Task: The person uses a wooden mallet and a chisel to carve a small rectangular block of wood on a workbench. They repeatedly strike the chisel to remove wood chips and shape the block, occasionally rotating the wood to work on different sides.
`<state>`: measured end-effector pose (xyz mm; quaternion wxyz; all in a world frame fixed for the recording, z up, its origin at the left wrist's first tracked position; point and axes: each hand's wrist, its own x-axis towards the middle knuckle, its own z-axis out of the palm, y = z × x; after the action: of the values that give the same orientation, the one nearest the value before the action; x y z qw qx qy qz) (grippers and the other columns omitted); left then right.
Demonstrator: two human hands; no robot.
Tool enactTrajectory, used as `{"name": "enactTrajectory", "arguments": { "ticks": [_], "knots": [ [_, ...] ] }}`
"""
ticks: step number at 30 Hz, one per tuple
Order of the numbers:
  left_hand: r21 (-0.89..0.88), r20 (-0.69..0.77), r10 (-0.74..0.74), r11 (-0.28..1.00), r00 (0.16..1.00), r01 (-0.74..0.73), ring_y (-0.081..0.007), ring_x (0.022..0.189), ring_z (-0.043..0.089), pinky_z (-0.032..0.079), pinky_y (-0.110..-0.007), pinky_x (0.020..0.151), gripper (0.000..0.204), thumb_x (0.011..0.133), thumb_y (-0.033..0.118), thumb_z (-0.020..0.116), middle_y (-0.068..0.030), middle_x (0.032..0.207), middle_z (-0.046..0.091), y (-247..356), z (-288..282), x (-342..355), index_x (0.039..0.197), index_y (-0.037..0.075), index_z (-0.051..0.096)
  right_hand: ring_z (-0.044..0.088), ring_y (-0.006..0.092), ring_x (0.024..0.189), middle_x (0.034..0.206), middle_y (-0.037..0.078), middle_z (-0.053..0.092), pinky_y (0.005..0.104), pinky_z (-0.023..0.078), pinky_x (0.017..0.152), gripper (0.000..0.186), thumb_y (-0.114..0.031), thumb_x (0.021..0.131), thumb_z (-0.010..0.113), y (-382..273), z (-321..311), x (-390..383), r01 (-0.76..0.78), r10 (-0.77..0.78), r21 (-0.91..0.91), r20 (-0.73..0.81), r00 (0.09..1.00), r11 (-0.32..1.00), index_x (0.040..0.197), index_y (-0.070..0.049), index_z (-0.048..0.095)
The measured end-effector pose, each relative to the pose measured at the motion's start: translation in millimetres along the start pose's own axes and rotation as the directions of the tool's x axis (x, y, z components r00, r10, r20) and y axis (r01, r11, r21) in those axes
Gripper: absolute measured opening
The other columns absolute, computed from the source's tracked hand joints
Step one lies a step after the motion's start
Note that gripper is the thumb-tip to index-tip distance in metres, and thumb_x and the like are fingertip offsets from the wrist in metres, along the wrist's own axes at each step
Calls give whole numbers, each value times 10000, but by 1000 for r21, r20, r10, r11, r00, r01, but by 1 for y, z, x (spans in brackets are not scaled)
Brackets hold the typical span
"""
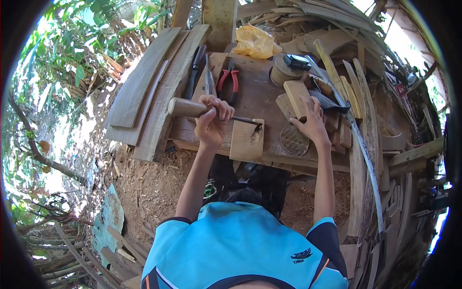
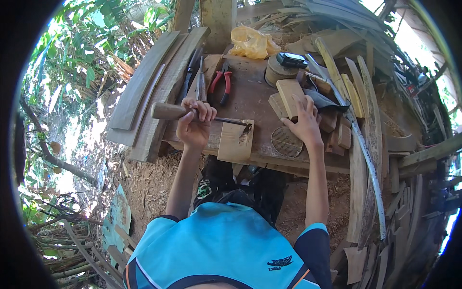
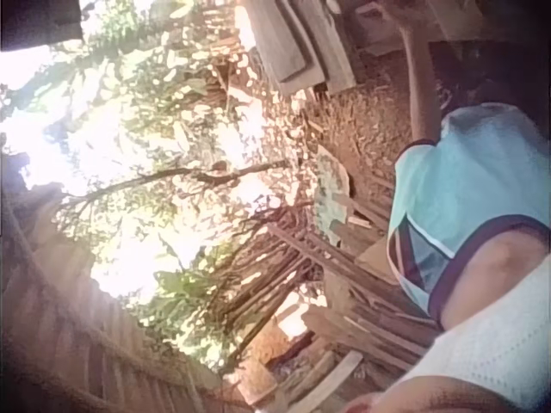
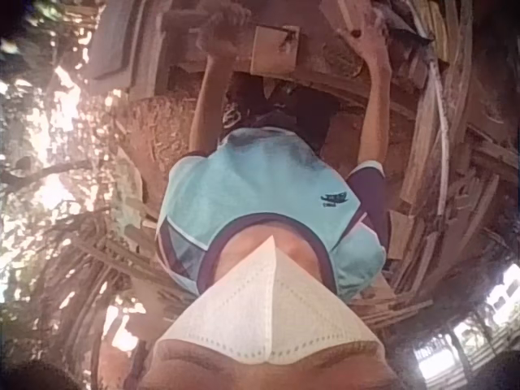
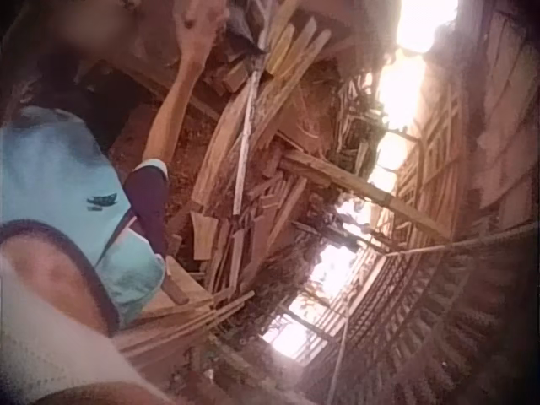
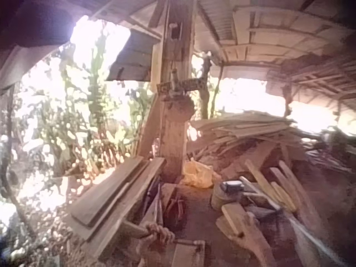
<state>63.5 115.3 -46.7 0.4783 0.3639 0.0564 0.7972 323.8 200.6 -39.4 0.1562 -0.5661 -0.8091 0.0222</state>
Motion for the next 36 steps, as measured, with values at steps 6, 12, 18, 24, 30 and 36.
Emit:
{"name": "enactTrajectory", "arguments": {
  "ticks": [6,12,18,24,30,36],
  "knots": [
    [134,18,-72,989,997,69,-133,623,401,356,-293,626,125,824,149,475,-39,673,415,-9,25,18,900,57,438,322,353,1153,1307,121,213,450,306,948,740,-271,657,700,2,10,0,23,-19,117,-37,999,993,1279,-233,301],
    [424,-3,-151,895,988,138,-70,623,551,434,-198,555,103,768,53,631,-20,687,565,-14,57,26,742,19,538,339,375,1128,1294,124,212,450,329,939,747,-257,651,703,5,13,-1,22,-17,124,-47,999,992,1275,-228,293],
    [491,50,-220,855,974,168,-39,491,467,349,-190,426,185,772,150,659,29,576,500,-34,61,40,741,50,507,345,382,1119,1268,120,225,458,336,930,755,-264,637,716,-1,6,1,-6,8,124,-15,1000,992,1265,-230,298],
    [517,74,-264,835,962,190,-21,514,404,326,-187,450,219,782,192,656,55,594,458,-45,65,40,767,57,485,361,387,1096,1261,120,234,464,355,909,768,-276,627,728,1,6,2,-8,9,125,-4,1000,992,1262,-230,298],
    [617,138,-251,778,958,115,-29,629,396,343,-188,547,237,769,187,668,43,680,475,-45,69,41,834,27,506,376,379,1079,1254,123,239,468,367,889,774,-284,623,731,3,7,1,-1,3,116,-17,1000,993,1262,-222,300],
    [611,305,-320,788,897,73,-23,545,404,317,-190,489,208,776,186,654,44,617,461,-42,82,46,777,53,494,532,386,906,1099,165,462,409,452,783,596,-269,654,704,-2,-11,11,67,-69,107,13,998,992,1158,-110,428]
  ]
}}
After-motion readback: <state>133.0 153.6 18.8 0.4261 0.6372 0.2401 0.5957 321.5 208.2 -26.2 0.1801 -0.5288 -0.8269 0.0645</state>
